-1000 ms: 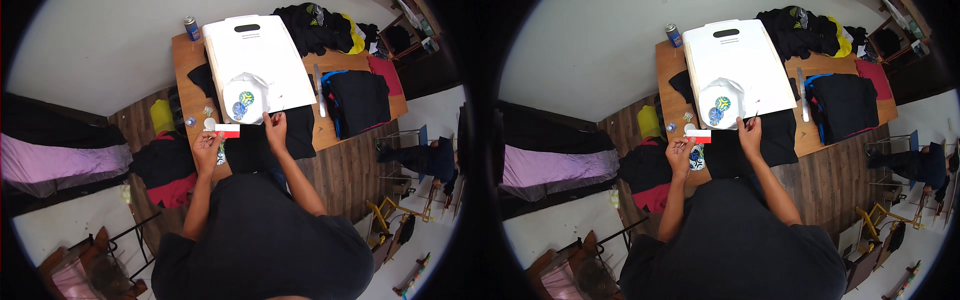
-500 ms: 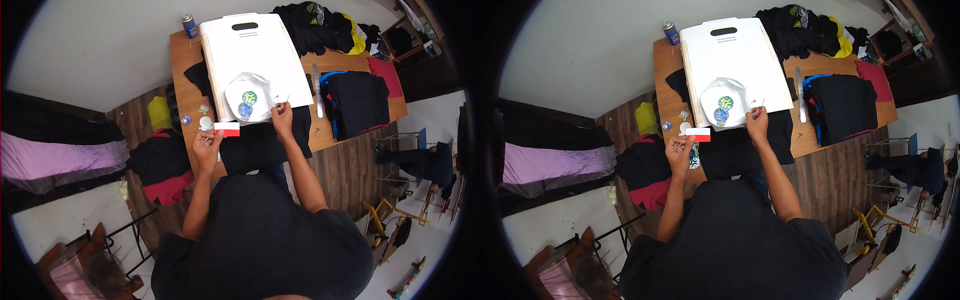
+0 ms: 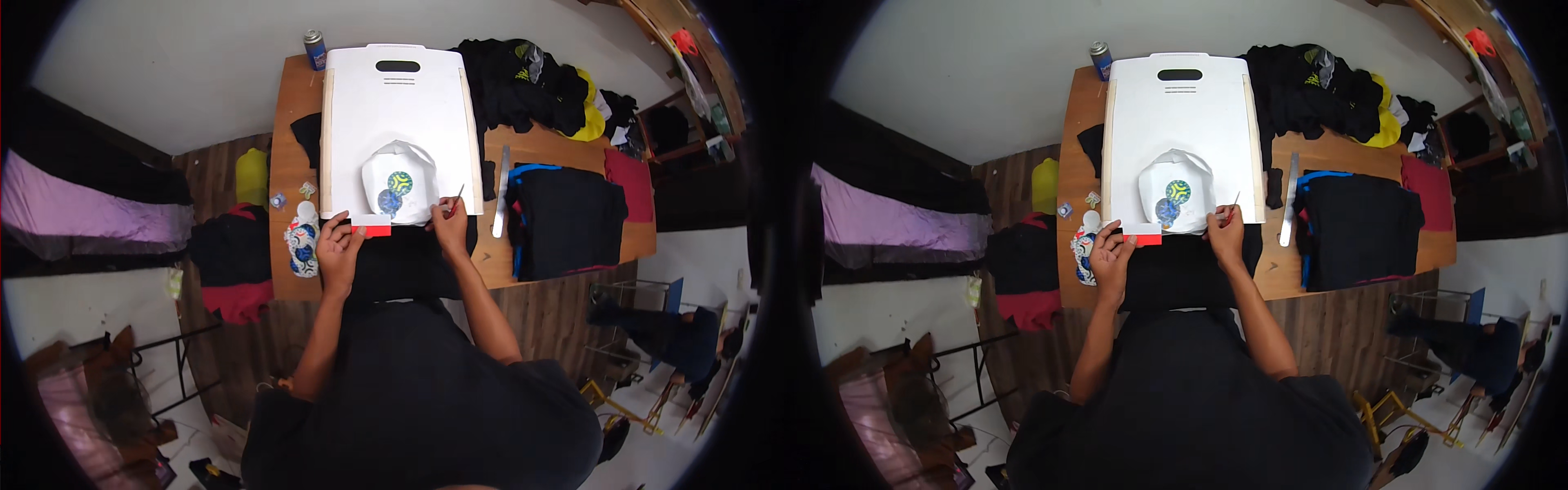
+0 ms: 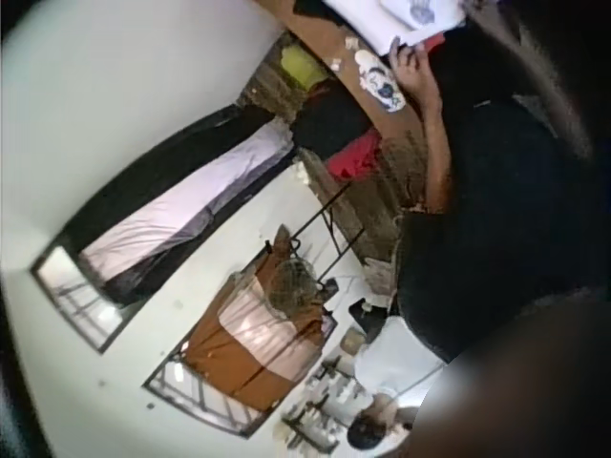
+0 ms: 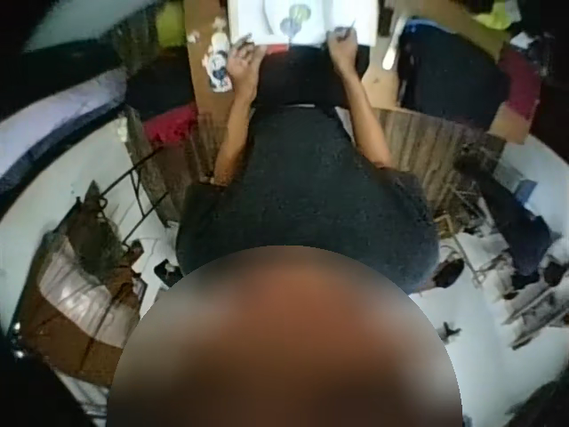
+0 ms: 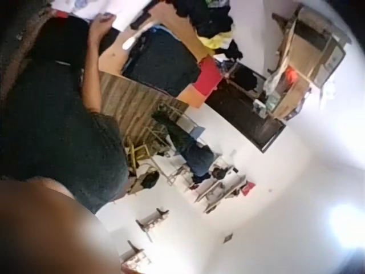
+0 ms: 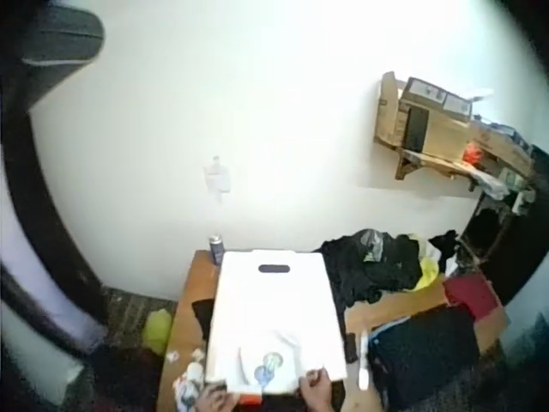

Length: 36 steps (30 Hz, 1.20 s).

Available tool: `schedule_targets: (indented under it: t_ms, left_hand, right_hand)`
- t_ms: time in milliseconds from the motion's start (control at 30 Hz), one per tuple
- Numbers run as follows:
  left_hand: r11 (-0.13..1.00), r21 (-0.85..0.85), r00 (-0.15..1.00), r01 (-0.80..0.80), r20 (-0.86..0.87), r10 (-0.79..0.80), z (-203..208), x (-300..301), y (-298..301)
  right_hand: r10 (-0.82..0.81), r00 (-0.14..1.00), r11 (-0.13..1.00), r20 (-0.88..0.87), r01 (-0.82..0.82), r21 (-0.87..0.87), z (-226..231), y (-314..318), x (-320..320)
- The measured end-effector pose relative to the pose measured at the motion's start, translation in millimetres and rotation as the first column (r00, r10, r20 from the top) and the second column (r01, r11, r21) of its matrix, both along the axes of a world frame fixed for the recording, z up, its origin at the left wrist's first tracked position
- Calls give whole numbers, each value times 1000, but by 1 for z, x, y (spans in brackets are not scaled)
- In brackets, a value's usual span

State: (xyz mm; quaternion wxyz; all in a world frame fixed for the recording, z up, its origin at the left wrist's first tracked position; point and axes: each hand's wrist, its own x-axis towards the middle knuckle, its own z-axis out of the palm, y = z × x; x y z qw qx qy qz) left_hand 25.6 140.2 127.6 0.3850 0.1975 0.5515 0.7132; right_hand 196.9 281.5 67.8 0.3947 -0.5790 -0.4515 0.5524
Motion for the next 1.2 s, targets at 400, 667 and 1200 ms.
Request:
schedule_targets:
  t_ms: [400, 667, 1200]
  left_hand:
    - [993, -55, 994, -101, 40, 103, 13, 77, 32]
    - [994, -45, 991, 103, 91, -98, 11, 66, 41]
    - [996, -71, 993, 60, -99, -66, 16, 47, 65]
  right_hand:
    - [281, 954, 960, -108, -277, 49, 30, -9, 43]
    - [355, 892, 935, -281, -337, 110, 53, -27, 15]
    - [477, 666, 802, -574, -597, -26, 48, -20, 17]
